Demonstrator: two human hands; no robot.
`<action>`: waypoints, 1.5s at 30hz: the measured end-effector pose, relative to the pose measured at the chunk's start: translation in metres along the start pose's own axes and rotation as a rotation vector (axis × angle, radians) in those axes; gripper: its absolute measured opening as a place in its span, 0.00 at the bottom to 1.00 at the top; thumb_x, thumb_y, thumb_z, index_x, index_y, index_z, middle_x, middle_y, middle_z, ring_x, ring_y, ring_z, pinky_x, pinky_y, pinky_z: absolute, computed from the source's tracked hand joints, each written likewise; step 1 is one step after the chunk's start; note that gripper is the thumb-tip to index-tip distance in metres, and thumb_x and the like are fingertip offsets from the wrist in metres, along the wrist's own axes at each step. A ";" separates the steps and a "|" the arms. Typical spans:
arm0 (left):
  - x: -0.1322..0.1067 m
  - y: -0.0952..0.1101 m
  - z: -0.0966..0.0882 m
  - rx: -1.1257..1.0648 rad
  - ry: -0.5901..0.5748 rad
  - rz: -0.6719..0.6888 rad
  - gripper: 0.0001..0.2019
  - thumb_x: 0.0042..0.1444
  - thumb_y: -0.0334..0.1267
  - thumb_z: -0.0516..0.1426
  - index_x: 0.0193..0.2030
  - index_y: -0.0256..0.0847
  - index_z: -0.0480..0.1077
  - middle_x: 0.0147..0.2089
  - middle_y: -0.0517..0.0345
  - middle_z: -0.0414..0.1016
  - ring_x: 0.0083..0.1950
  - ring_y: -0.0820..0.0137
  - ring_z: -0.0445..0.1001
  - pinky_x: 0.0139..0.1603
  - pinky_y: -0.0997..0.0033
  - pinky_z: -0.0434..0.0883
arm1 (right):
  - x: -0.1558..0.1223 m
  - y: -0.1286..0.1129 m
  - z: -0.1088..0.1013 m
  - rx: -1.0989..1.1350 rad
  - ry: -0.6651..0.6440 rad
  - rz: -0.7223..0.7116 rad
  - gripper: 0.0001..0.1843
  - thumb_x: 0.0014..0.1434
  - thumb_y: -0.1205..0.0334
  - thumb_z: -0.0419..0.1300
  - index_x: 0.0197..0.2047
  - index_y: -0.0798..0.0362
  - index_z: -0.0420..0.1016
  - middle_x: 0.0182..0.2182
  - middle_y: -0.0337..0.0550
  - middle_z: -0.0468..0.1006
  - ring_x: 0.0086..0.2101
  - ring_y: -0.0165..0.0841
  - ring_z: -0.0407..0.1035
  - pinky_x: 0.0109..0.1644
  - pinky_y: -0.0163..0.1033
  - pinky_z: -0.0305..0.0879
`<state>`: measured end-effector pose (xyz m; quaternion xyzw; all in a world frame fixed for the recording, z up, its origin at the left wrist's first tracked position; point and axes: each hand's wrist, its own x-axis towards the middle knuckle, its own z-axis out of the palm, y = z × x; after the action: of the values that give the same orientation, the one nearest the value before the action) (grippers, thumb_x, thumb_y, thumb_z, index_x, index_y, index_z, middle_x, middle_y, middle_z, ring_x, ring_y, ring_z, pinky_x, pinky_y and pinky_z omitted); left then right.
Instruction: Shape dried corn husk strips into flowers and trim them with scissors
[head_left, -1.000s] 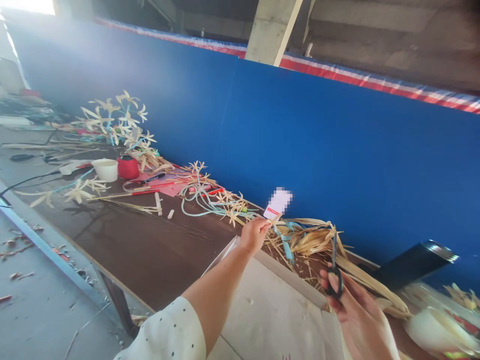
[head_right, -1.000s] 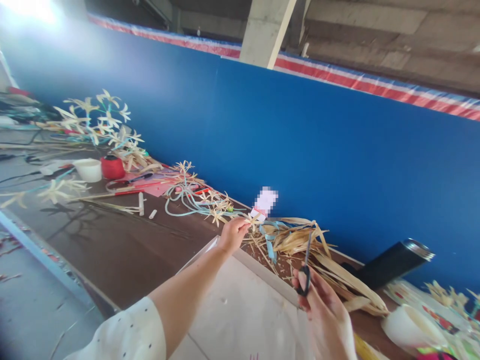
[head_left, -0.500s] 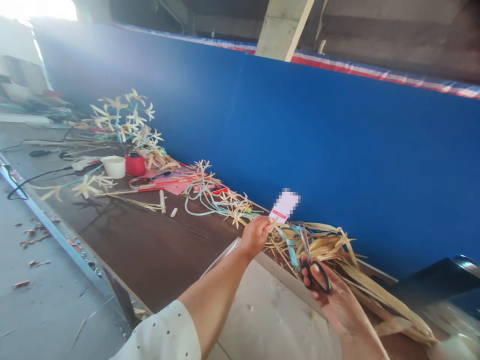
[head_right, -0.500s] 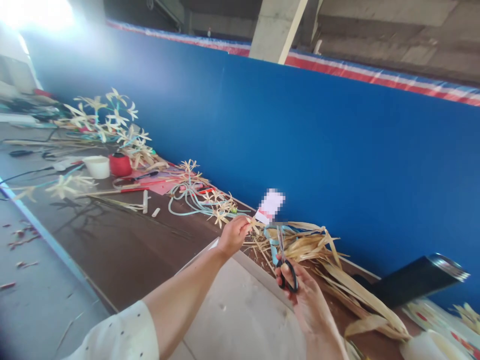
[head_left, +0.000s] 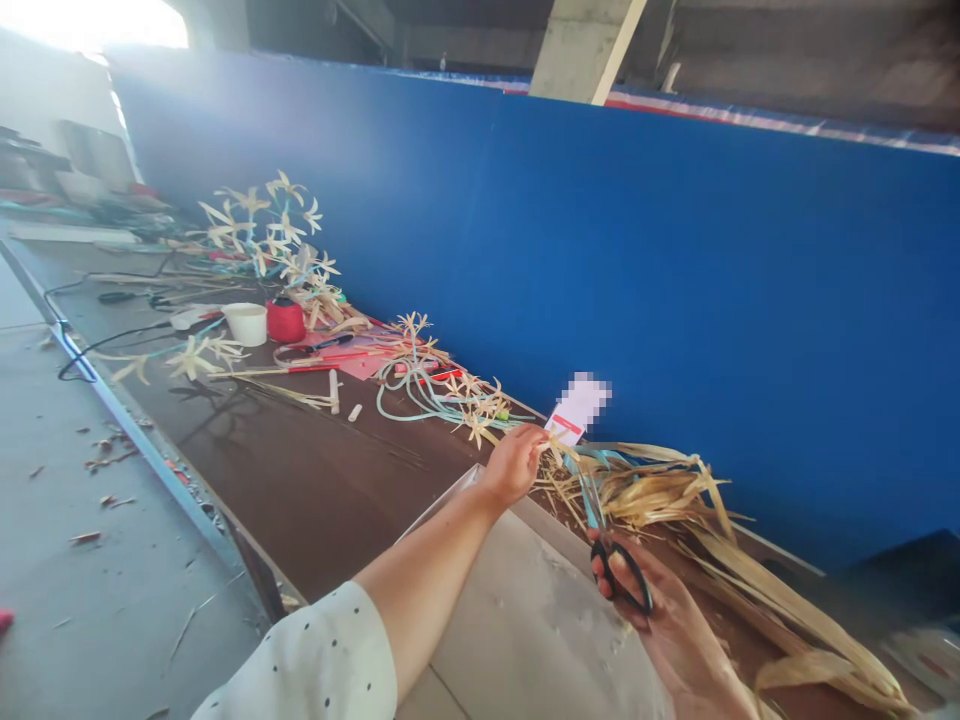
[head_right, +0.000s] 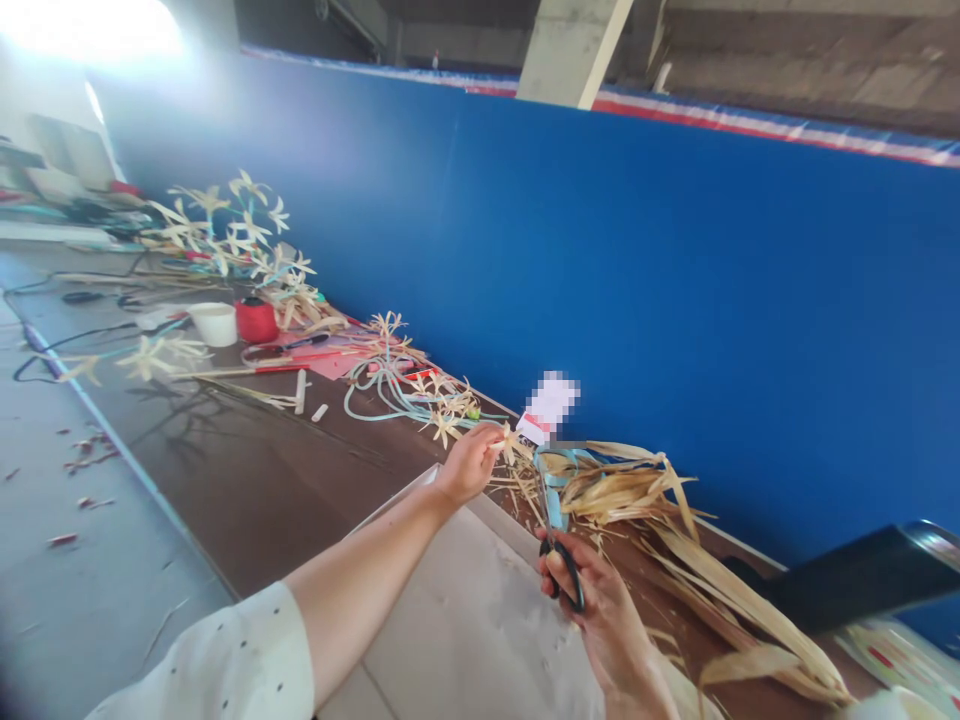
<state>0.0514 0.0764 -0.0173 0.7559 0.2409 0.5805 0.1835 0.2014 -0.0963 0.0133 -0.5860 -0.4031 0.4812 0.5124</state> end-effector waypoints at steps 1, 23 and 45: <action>-0.001 0.000 0.000 -0.002 -0.003 0.011 0.10 0.59 0.33 0.46 0.41 0.37 0.67 0.41 0.47 0.71 0.44 0.66 0.70 0.46 0.67 0.68 | 0.000 -0.001 0.001 -0.022 0.002 0.002 0.25 0.44 0.50 0.67 0.45 0.52 0.75 0.28 0.44 0.74 0.26 0.29 0.64 0.23 0.30 0.55; 0.000 0.001 0.005 -0.108 -0.020 0.163 0.10 0.60 0.34 0.46 0.39 0.36 0.68 0.41 0.46 0.73 0.46 0.66 0.70 0.47 0.65 0.69 | 0.002 0.007 -0.005 -0.054 -0.035 0.010 0.26 0.45 0.50 0.66 0.47 0.54 0.75 0.27 0.43 0.73 0.25 0.28 0.63 0.26 0.32 0.57; -0.001 0.001 0.008 -0.142 -0.075 -0.049 0.10 0.59 0.31 0.47 0.33 0.36 0.69 0.36 0.53 0.72 0.39 0.71 0.69 0.43 0.72 0.66 | -0.001 0.007 -0.003 -0.061 -0.079 -0.009 0.24 0.46 0.52 0.66 0.47 0.50 0.74 0.28 0.41 0.73 0.27 0.28 0.64 0.32 0.34 0.58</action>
<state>0.0587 0.0754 -0.0192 0.7559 0.2105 0.5628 0.2599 0.2042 -0.0988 0.0068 -0.5799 -0.4404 0.4891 0.4802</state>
